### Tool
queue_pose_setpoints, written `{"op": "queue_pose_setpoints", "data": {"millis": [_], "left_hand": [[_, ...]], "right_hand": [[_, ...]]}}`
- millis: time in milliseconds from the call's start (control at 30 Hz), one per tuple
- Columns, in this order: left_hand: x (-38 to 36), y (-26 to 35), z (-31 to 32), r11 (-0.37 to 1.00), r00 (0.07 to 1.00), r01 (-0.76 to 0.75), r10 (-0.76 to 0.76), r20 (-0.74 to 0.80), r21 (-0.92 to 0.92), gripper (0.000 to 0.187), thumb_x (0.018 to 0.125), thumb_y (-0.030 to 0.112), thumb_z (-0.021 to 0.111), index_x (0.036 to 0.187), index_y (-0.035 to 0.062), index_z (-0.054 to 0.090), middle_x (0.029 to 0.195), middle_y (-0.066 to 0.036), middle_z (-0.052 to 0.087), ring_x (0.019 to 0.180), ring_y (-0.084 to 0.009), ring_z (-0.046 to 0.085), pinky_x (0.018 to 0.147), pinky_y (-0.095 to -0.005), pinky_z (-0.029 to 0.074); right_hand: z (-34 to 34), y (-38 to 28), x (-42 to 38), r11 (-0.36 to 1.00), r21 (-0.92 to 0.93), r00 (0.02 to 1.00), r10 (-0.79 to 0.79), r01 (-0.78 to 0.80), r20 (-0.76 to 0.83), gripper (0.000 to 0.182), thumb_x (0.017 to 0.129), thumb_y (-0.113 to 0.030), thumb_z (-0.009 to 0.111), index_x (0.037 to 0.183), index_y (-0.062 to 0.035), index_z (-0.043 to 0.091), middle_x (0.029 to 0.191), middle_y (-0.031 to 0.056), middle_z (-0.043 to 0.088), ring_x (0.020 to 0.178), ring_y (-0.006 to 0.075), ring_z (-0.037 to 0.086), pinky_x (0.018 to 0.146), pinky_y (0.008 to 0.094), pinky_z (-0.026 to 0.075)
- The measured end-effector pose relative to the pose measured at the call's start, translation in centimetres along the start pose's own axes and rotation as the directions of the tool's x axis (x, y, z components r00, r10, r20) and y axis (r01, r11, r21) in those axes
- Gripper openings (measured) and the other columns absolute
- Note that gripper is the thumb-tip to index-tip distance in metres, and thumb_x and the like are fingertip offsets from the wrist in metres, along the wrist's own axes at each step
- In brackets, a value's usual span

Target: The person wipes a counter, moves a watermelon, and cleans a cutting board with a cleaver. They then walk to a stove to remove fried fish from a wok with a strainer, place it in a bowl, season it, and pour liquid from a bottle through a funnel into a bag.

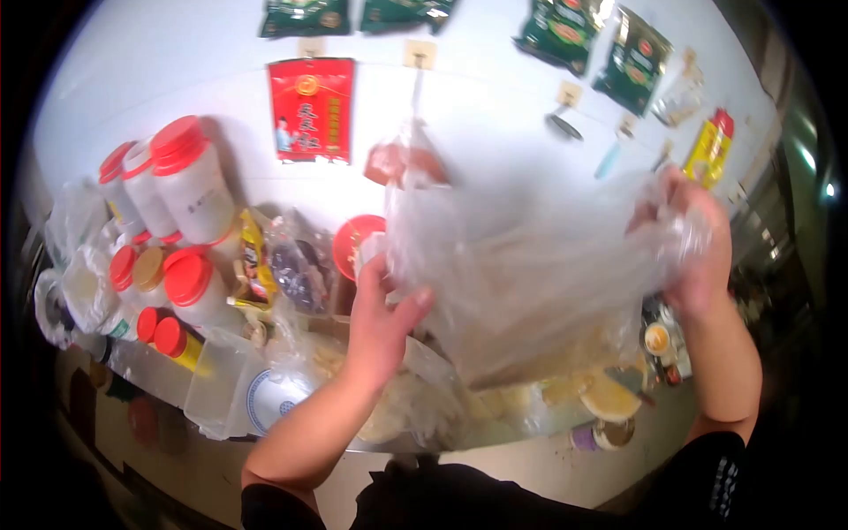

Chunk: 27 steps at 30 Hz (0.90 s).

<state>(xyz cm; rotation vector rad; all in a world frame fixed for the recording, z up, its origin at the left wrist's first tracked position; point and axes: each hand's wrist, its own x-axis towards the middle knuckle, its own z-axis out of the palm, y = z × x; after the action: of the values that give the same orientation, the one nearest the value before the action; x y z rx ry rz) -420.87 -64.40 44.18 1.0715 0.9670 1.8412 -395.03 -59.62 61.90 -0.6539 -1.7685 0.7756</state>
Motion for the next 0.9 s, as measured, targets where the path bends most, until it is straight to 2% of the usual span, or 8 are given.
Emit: {"op": "queue_pose_setpoints", "data": {"millis": [33,67,167,200,467,667,833,900], "left_hand": [[0.0,-0.4,0.9,0.992,0.991,0.093,-0.084,0.099,-0.086,0.04,0.084,0.014,0.065,0.119,0.001,0.05,0.101,-0.007,0.058,0.094,-0.0123,0.052,0.081,-0.0257,0.044],[-0.6,-1.2,1.3,0.98,0.967,0.175,-0.189,0.173,0.091,0.025,0.086,0.016,0.062,0.105,0.0,0.058,0.089,-0.003,0.06,0.084,-0.0087,0.052,0.072,-0.0237,0.043],[-3.3,-3.2,2.6,0.901,0.838,0.315,-0.412,0.358,0.299,0.014,0.086,0.014,0.062,0.09,0.0005,0.063,0.074,0.001,0.057,0.07,-0.0063,0.05,0.063,-0.0231,0.041],[-4.5,-4.2,3.6,0.924,0.878,0.218,-0.327,0.35,0.315,0.009,0.085,0.009,0.059,0.083,0.0012,0.063,0.067,0.004,0.054,0.063,-0.004,0.046,0.058,-0.0227,0.038],[-14.9,-11.3,12.1,0.844,0.481,0.37,-0.531,0.698,0.387,0.017,0.082,0.011,0.063,0.096,0.0019,0.062,0.081,0.0,0.06,0.075,-0.0066,0.053,0.067,-0.0233,0.044],[-26.7,-13.0,21.3,0.765,0.255,0.378,-0.628,0.736,0.522,0.025,0.086,0.022,0.064,0.095,-0.0014,0.064,0.081,-0.003,0.066,0.073,-0.0091,0.057,0.069,-0.0254,0.046],[-37.0,-15.2,26.9,0.725,0.099,0.285,-0.673,0.733,0.627,0.025,0.091,0.02,0.055,0.093,-0.0036,0.064,0.08,-0.007,0.066,0.074,-0.0119,0.06,0.073,-0.0273,0.048],[-41.3,-15.6,29.2,0.561,0.009,0.606,-0.714,0.7,0.565,0.021,0.092,0.017,0.053,0.086,-0.0015,0.062,0.077,-0.007,0.062,0.073,-0.0145,0.059,0.075,-0.0306,0.049]], "right_hand": [[-0.7,0.0,-2.9,0.998,0.023,0.992,-0.058,0.056,0.109,0.017,0.084,-0.013,0.063,0.075,-0.0076,0.049,0.079,0.004,0.045,0.072,0.0167,0.052,0.061,0.03,0.047],[-1.3,-0.9,-5.6,0.996,-0.086,0.998,0.027,-0.022,0.061,0.023,0.075,0.006,0.063,0.066,-0.0031,0.044,0.077,0.0038,0.044,0.069,0.0162,0.05,0.068,0.0315,0.048],[-4.6,-0.7,-14.2,0.986,-0.158,0.998,0.064,-0.062,0.007,0.022,0.069,0.002,0.07,0.064,-0.0033,0.049,0.077,0.0048,0.045,0.069,0.016,0.051,0.063,0.0288,0.047],[-5.5,-0.8,-17.2,0.978,-0.173,0.993,0.108,-0.115,-0.051,0.022,0.069,0.002,0.07,0.064,-0.0033,0.049,0.077,0.0048,0.045,0.069,0.016,0.051,0.063,0.0288,0.047],[-7.5,-4.1,-39.5,0.875,-0.393,0.931,0.152,-0.282,-0.331,0.018,0.069,-0.002,0.075,0.067,-0.004,0.058,0.078,0.0046,0.049,0.066,0.0139,0.053,0.059,0.0253,0.046],[-8.3,-7.5,-52.9,0.678,-0.62,0.895,0.131,-0.395,-0.427,0.016,0.064,0.003,0.073,0.071,-0.0035,0.06,0.078,0.0079,0.049,0.066,0.0195,0.052,0.056,0.0275,0.042],[-8.5,-10.8,-67.3,0.495,-0.577,0.729,0.191,-0.649,-0.657,0.029,0.058,0.004,0.072,0.084,-0.0041,0.064,0.085,0.0091,0.051,0.075,0.0244,0.056,0.059,0.0308,0.044],[-8.2,-12.2,-73.0,0.389,-0.559,0.664,0.227,-0.732,-0.712,0.036,0.054,0.006,0.068,0.088,-0.0036,0.063,0.089,0.0119,0.051,0.08,0.0289,0.056,0.064,0.0355,0.047]]}}
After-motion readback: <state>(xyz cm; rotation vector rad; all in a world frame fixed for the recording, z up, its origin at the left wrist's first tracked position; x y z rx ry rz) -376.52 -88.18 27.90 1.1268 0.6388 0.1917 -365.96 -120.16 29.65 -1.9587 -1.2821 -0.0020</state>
